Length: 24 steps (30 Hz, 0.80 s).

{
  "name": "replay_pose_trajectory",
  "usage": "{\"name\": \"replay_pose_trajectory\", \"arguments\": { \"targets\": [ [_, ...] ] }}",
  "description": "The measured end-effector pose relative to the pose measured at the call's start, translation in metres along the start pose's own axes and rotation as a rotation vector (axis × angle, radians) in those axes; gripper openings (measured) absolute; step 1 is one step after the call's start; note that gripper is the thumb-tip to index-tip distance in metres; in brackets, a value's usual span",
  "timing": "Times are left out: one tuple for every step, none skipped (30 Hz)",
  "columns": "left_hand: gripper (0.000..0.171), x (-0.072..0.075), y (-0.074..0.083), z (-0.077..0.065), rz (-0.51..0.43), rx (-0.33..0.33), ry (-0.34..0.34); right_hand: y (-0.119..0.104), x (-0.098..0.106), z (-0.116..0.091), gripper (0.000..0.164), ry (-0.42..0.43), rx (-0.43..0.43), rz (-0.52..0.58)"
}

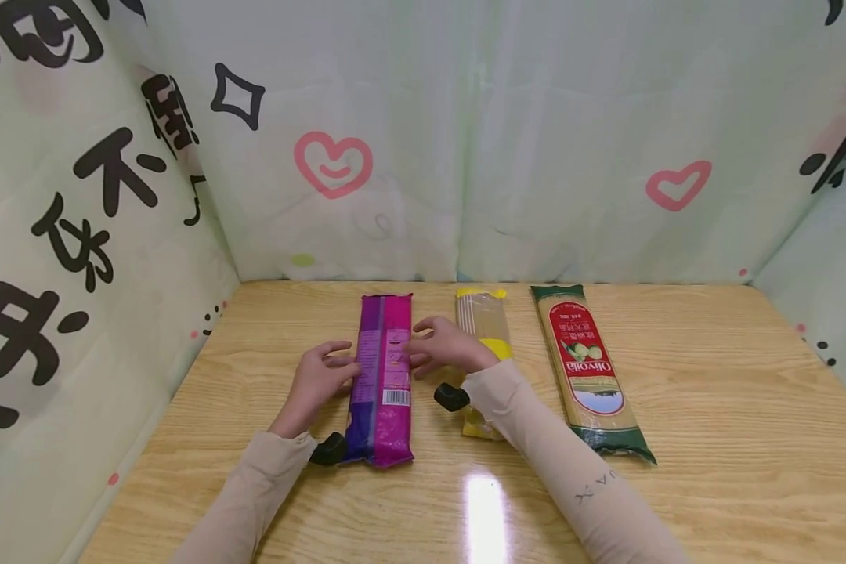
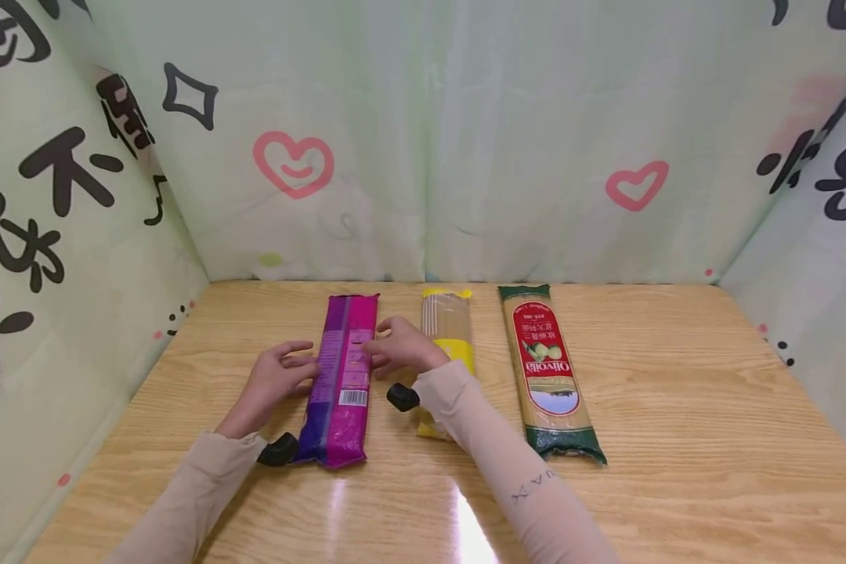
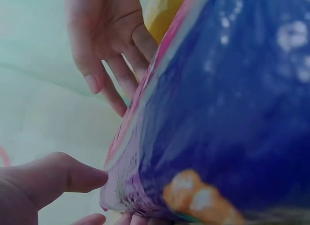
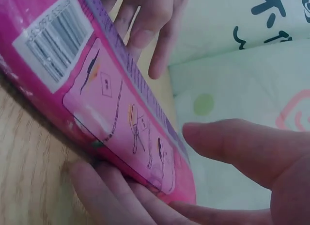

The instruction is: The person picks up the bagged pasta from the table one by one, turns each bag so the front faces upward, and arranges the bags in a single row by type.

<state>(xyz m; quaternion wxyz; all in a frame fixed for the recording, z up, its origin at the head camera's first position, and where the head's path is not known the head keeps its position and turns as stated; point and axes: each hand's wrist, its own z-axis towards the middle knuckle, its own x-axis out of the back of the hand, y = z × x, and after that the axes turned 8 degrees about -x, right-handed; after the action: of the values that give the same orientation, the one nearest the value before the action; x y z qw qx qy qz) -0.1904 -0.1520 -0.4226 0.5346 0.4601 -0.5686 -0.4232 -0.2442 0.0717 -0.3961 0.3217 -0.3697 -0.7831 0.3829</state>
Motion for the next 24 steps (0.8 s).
{"name": "replay_pose_trajectory", "arguments": {
  "targets": [
    [0.053, 0.000, 0.000, 0.000, 0.005, 0.006, -0.004, 0.000, 0.000, 0.000, 0.061, -0.005, -0.005, 0.002],
    [0.053, -0.001, 0.000, 0.001, 0.012, 0.010, -0.007, 0.000, -0.001, 0.001, 0.061, -0.016, -0.003, 0.004],
    [0.053, -0.001, 0.000, 0.001, 0.019, 0.015, -0.007, 0.000, -0.002, 0.001, 0.060, -0.024, -0.001, 0.006],
    [0.053, -0.001, 0.000, 0.001, 0.028, 0.017, -0.011, 0.000, -0.003, 0.001, 0.060, -0.028, 0.000, 0.013],
    [0.053, -0.001, 0.001, 0.001, 0.039, 0.018, -0.015, 0.000, -0.004, 0.001, 0.059, -0.028, 0.003, 0.012],
    [0.053, -0.002, 0.001, 0.001, 0.049, 0.018, -0.017, 0.000, -0.005, 0.001, 0.058, -0.022, 0.001, 0.008],
    [0.052, -0.002, 0.001, 0.001, 0.057, 0.019, -0.019, 0.000, -0.007, 0.001, 0.057, -0.017, 0.000, 0.008],
    [0.052, -0.003, 0.001, 0.001, 0.064, 0.017, -0.023, 0.001, -0.008, 0.001, 0.056, -0.011, 0.002, 0.004],
    [0.052, -0.004, 0.001, 0.002, 0.066, 0.014, -0.026, 0.001, -0.009, 0.001, 0.056, 0.003, -0.001, -0.003],
    [0.052, -0.005, 0.002, 0.001, 0.067, 0.011, -0.030, 0.002, -0.010, 0.001, 0.055, 0.015, -0.001, -0.010],
    [0.052, -0.006, 0.002, 0.001, 0.067, 0.009, -0.028, 0.002, -0.011, 0.000, 0.054, 0.023, 0.002, -0.013],
    [0.051, -0.007, 0.002, 0.002, 0.063, 0.008, -0.025, 0.002, -0.012, 0.000, 0.053, 0.028, 0.003, -0.013],
    [0.050, -0.008, 0.001, 0.002, 0.062, 0.008, -0.021, 0.002, -0.013, -0.001, 0.052, 0.029, 0.009, -0.010],
    [0.050, -0.008, 0.001, 0.002, 0.062, 0.004, -0.018, 0.002, -0.014, -0.001, 0.050, 0.032, 0.014, -0.005],
    [0.049, -0.009, 0.001, 0.002, 0.061, 0.003, -0.013, 0.002, -0.015, -0.001, 0.049, 0.035, 0.023, 0.002],
    [0.049, -0.010, 0.001, 0.002, 0.064, 0.000, -0.009, 0.003, -0.016, -0.001, 0.049, 0.035, 0.030, 0.011],
    [0.048, -0.010, 0.002, 0.003, 0.069, -0.002, -0.003, 0.002, -0.017, -0.001, 0.048, 0.037, 0.035, 0.019],
    [0.048, -0.010, 0.002, 0.003, 0.075, -0.004, 0.001, 0.002, -0.017, -0.001, 0.048, 0.038, 0.040, 0.025],
    [0.047, -0.010, 0.004, 0.003, 0.080, -0.007, 0.005, 0.002, -0.018, 0.000, 0.048, 0.041, 0.046, 0.031],
    [0.047, -0.011, 0.005, 0.002, 0.083, -0.010, 0.007, 0.001, -0.018, 0.000, 0.048, 0.045, 0.051, 0.037],
    [0.047, -0.011, 0.007, 0.002, 0.085, -0.015, 0.009, 0.001, -0.018, 0.000, 0.048, 0.048, 0.055, 0.041],
    [0.046, -0.011, 0.008, 0.002, 0.085, -0.019, 0.010, 0.000, -0.018, 0.000, 0.048, 0.050, 0.055, 0.042],
    [0.046, -0.011, 0.009, 0.002, 0.083, -0.018, 0.012, -0.001, -0.019, -0.001, 0.048, 0.053, 0.058, 0.046],
    [0.046, -0.011, 0.010, 0.002, 0.079, -0.019, 0.011, -0.003, -0.019, -0.001, 0.048, 0.057, 0.062, 0.051]
  ]
}}
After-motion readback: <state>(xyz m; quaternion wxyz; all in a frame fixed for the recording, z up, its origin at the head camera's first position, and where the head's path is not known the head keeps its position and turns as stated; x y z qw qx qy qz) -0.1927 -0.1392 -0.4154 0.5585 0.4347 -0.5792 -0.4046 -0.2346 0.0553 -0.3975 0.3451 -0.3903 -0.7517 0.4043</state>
